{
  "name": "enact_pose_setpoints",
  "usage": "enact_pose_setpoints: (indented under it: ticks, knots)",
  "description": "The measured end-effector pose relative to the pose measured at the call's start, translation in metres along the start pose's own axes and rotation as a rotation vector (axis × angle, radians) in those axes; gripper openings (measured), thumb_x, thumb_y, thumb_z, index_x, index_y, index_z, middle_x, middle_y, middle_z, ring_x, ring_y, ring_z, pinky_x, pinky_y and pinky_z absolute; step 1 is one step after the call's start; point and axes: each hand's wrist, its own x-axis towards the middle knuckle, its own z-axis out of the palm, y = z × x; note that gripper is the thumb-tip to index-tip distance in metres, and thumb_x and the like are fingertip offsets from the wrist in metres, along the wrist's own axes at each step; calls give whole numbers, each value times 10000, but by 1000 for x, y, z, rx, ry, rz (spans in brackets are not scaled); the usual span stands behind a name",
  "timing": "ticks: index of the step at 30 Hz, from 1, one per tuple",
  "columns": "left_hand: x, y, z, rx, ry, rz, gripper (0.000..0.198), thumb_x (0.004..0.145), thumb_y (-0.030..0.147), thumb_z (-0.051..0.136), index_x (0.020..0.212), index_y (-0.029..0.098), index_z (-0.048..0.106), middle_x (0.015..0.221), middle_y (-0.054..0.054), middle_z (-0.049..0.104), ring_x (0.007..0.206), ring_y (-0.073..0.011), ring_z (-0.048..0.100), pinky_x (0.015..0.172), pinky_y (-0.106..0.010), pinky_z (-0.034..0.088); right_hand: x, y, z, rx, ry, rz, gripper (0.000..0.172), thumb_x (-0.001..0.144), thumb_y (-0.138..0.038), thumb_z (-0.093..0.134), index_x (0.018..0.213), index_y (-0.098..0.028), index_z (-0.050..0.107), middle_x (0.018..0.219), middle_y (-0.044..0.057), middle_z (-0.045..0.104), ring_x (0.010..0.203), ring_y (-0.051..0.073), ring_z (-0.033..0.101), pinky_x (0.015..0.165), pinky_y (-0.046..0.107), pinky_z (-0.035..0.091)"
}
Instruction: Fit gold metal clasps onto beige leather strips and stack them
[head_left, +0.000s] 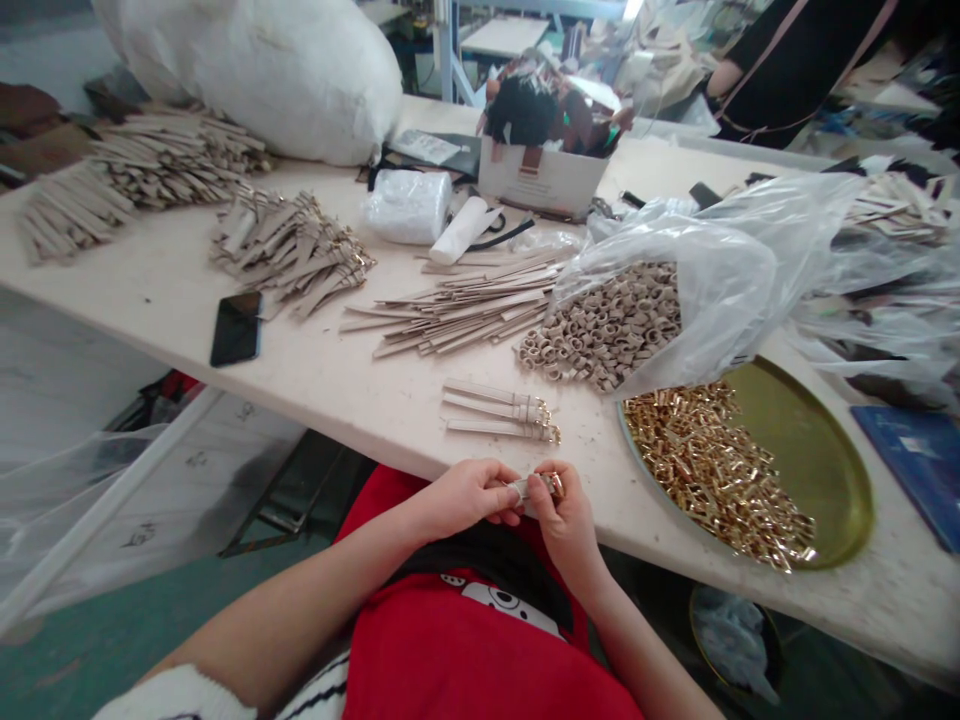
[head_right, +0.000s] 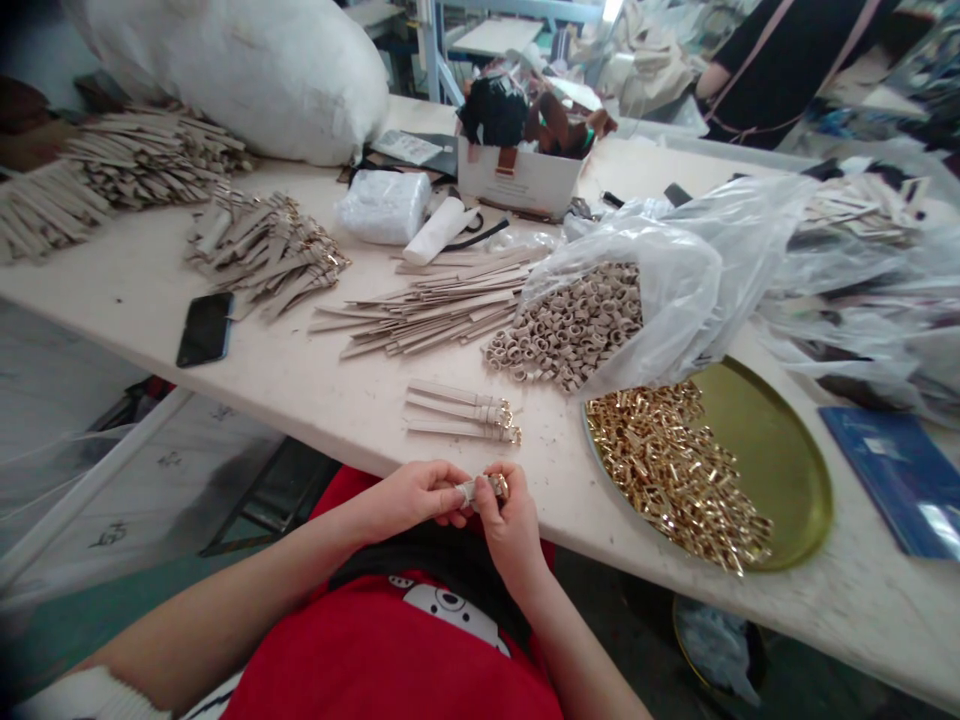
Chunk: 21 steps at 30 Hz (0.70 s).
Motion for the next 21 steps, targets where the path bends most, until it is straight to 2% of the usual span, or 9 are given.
enact_pose_setpoints:
  ticks: [4,7,13,17,21]
  knots:
    - [1,0,5,-45,4,-17,263,750,280,537,952,112,553,732,-30,626,688,-127,613,635,-224,460,-1,-2,-10,66,-183,11,179,809,-393,472,825,-216,457,579,-46,456,509,111,437,485,232,344]
    - [1,-2,6,-31,-24,-21,281,738,275,546,963,106,559,738,-37,632,699,-131,610,654,-239,464,-2,-2,-18,5,-292,-14,167,827,-379,453,848,-215,483,579,-45,465,516,111,435,496,230,338]
    - [-1,-5,9,8,-50,-39,279,723,302,544,919,109,587,675,-27,622,662,-140,594,638,-250,457,-5,-4,-25,-166,-417,-95,145,844,-346,440,850,-216,505,692,-13,565,637,140,510,603,252,370]
    - [-2,-5,13,-23,-90,-59,272,706,266,543,920,105,588,688,-32,623,655,-140,590,632,-245,448,-5,-9,-31,-102,-524,-57,187,863,-363,405,829,-204,498,702,-14,553,650,129,498,607,242,374]
    - [0,-10,17,4,-113,-64,257,703,239,530,909,97,584,716,-49,628,670,-151,591,624,-248,444,-6,-7,-32,-62,-542,-27,213,866,-375,399,816,-192,496,688,-15,528,644,121,479,604,238,374]
